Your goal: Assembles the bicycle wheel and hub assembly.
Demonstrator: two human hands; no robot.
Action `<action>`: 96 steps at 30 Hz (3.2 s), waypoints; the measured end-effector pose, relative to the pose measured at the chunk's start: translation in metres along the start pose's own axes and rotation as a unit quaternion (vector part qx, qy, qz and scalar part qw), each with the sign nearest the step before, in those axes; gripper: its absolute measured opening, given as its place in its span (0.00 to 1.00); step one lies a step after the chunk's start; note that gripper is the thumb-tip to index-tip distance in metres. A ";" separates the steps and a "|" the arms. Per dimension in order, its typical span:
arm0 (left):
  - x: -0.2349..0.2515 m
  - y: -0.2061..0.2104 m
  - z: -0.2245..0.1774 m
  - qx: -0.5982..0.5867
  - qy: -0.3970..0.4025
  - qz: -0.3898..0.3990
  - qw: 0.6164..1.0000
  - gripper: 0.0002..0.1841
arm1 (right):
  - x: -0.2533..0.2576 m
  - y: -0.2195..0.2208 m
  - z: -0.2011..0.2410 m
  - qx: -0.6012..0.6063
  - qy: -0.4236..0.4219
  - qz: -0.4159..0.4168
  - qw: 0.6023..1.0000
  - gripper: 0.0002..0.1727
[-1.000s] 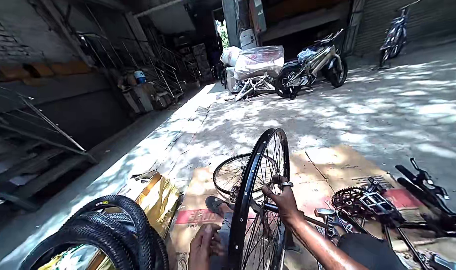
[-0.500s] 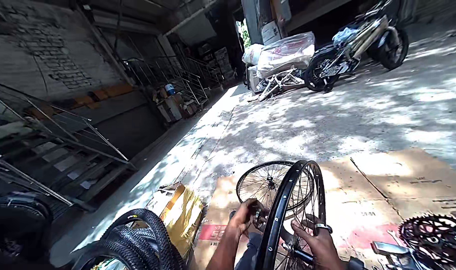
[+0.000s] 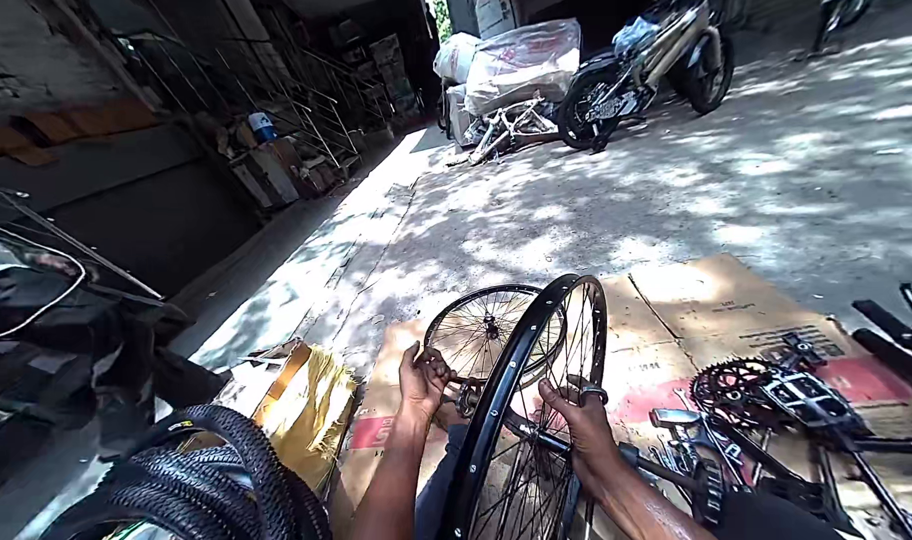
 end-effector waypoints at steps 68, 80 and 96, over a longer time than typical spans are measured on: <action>-0.010 0.010 0.017 0.322 -0.134 0.058 0.935 0.37 | 0.000 0.002 0.014 0.013 0.011 0.005 1.000 0.52; -0.011 0.009 0.019 0.378 -0.154 0.089 0.908 0.36 | 0.000 0.004 0.010 0.031 0.008 0.017 0.999 0.53; -0.005 0.002 0.014 -0.132 0.047 0.094 0.986 0.27 | 0.005 0.003 0.010 0.027 -0.014 0.036 0.999 0.52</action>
Point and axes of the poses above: each hand's wrist, its own x-axis towards the middle knuckle, its own y-axis out of the palm, z = x × y, the point moved 4 cm from there along x, towards the middle knuckle, and after that the axes turned 7 degrees about z, right-handed, at the moved point
